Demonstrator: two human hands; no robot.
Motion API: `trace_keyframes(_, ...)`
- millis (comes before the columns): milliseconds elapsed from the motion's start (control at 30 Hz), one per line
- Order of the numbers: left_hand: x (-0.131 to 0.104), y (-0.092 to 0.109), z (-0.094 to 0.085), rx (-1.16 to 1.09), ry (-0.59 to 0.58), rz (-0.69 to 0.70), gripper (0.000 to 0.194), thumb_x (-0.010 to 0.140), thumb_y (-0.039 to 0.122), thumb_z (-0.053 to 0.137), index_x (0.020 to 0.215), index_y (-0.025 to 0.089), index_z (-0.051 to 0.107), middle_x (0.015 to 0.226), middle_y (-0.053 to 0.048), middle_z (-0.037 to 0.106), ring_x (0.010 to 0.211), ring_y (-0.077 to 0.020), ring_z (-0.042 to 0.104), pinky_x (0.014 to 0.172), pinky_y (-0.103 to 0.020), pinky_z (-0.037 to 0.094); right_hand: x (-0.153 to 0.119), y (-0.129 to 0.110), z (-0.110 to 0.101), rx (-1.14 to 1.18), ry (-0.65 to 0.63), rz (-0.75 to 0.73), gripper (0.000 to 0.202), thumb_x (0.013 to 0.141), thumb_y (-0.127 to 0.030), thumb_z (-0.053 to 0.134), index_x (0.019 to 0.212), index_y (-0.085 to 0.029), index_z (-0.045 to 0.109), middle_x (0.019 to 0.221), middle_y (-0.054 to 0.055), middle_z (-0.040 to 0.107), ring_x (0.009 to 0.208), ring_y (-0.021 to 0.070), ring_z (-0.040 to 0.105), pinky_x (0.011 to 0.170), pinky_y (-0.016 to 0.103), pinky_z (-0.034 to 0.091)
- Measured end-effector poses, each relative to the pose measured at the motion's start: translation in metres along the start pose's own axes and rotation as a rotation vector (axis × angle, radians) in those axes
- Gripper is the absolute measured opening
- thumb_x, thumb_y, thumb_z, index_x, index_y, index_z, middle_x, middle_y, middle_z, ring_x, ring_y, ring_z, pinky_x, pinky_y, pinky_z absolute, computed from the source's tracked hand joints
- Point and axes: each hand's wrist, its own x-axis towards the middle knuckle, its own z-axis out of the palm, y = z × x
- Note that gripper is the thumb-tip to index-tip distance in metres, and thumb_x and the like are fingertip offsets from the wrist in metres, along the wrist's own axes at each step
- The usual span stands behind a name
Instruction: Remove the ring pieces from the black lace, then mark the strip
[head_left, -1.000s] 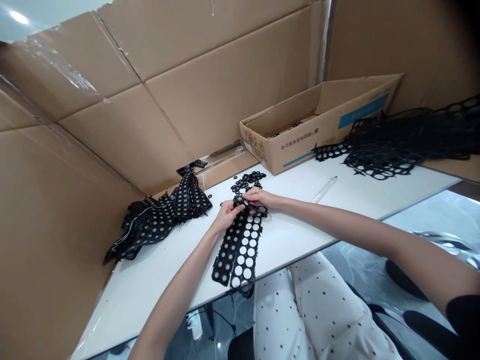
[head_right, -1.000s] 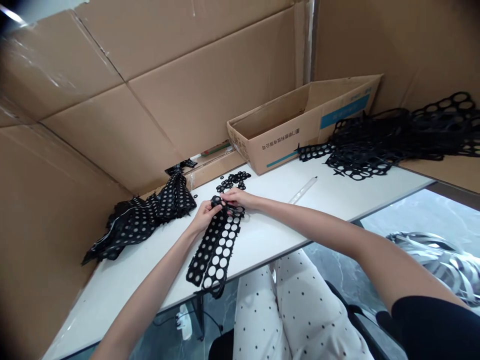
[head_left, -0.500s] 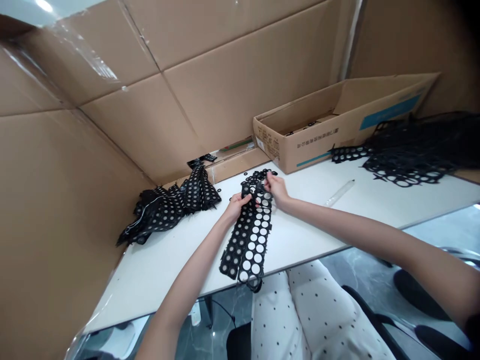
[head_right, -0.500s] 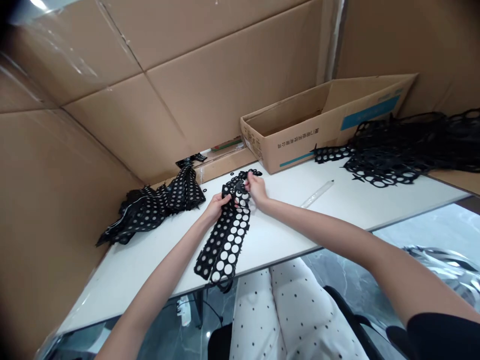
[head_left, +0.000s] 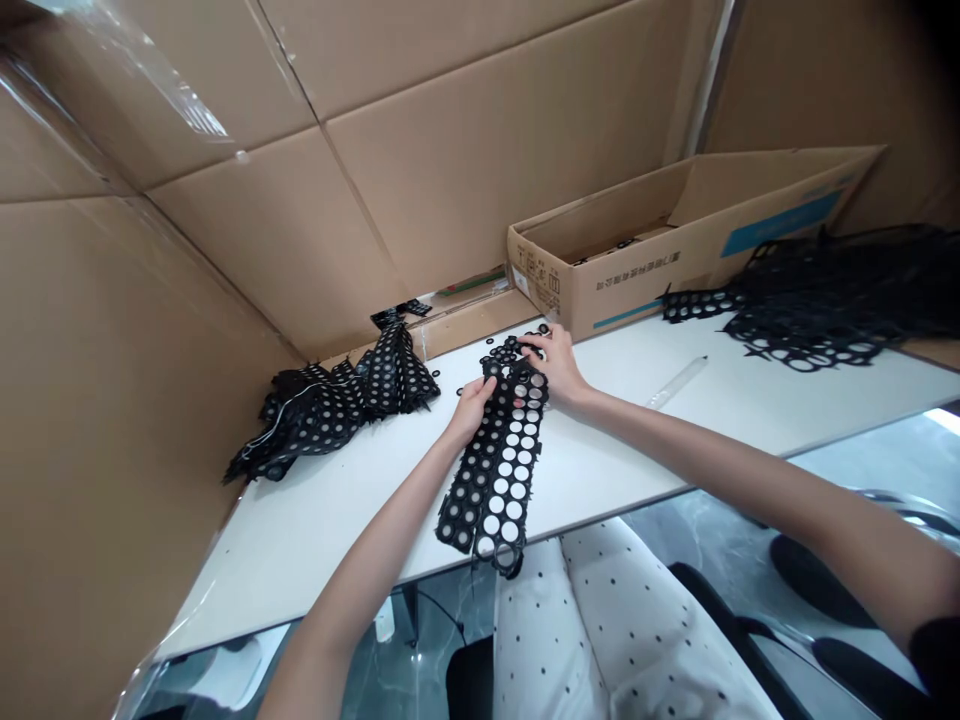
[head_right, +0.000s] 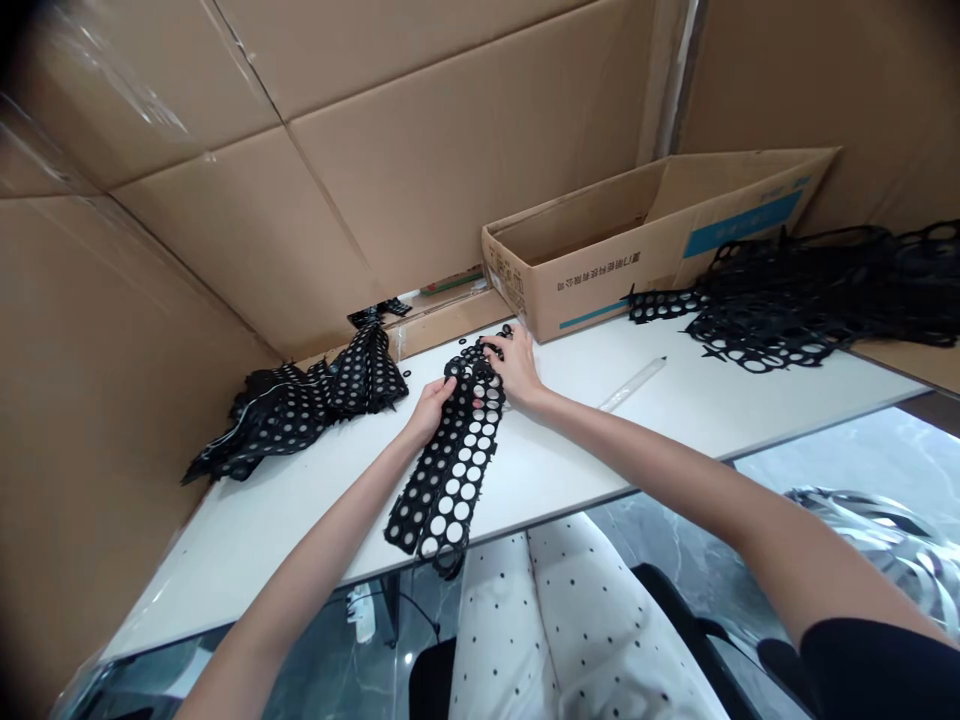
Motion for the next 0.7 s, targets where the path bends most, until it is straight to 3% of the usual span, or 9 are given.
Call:
trace_keyframes(100,0.0,-0.002,0.001,0.046,0.024,-0.001,0.034,0.075,0.049,0.06,0.076,0.015,0.061,0.074,-0.003,0.068,0.071,-0.0184,0.06,0.071,-0.03,0.045,0.006,-0.006,-0.007,-0.013,-0.051,-0.037,0.027,0.083,-0.024,0.051,0.103,-0.02,0.069,0.12,0.011,0.053,0.114,0.0279,0.044,0.101,0.046,0.03)
trace_keyframes(267,0.0,0.001,0.002,0.113,0.053,0.009,0.033,0.077,0.047,0.058,0.076,0.014,0.06,0.073,-0.002,0.065,0.071,-0.0173,0.057,0.07,-0.028,0.043,0.006,-0.006,-0.006,0.013,-0.317,0.095,0.027,0.08,-0.013,0.047,0.091,-0.018,0.071,0.106,0.009,0.065,0.109,0.0271,0.053,0.098,0.042,0.035)
trace_keyframes(367,0.0,0.001,0.002,0.176,0.065,0.052,0.033,0.078,0.046,0.056,0.077,0.013,0.059,0.073,-0.002,0.064,0.071,-0.0166,0.055,0.071,-0.028,0.042,0.006,-0.014,-0.012,0.038,-0.216,0.019,0.029,0.083,-0.014,0.042,0.092,-0.018,0.069,0.109,0.009,0.064,0.106,0.0246,0.054,0.095,0.04,0.037)
trace_keyframes(467,0.001,0.0,0.002,0.217,0.05,0.09,0.03,0.08,0.043,0.056,0.081,0.013,0.059,0.076,-0.003,0.064,0.073,-0.0167,0.055,0.072,-0.028,0.041,0.004,-0.03,-0.024,0.03,-0.074,-0.224,0.025,0.086,-0.017,0.039,0.092,-0.017,0.064,0.101,0.01,0.063,0.099,0.0225,0.054,0.09,0.037,0.039)
trace_keyframes(567,0.0,0.0,0.003,0.286,0.043,0.15,0.024,0.082,0.037,0.054,0.082,0.013,0.058,0.077,-0.002,0.063,0.072,-0.0165,0.055,0.071,-0.028,0.041,-0.001,-0.045,-0.028,-0.085,-0.211,-0.403,0.022,0.088,-0.032,0.045,0.084,-0.017,0.06,0.081,0.009,0.062,0.082,0.0216,0.053,0.073,0.032,0.04)
trace_keyframes(700,-0.006,0.005,0.006,0.468,-0.008,0.281,0.021,0.085,0.031,0.049,0.081,0.014,0.061,0.077,-0.003,0.064,0.074,-0.0168,0.056,0.071,-0.027,0.042,-0.008,-0.047,-0.02,-0.325,-0.443,-0.358,0.036,0.085,-0.05,0.048,0.078,-0.016,0.055,0.069,0.007,0.057,0.063,0.0178,0.048,0.057,0.026,0.03)
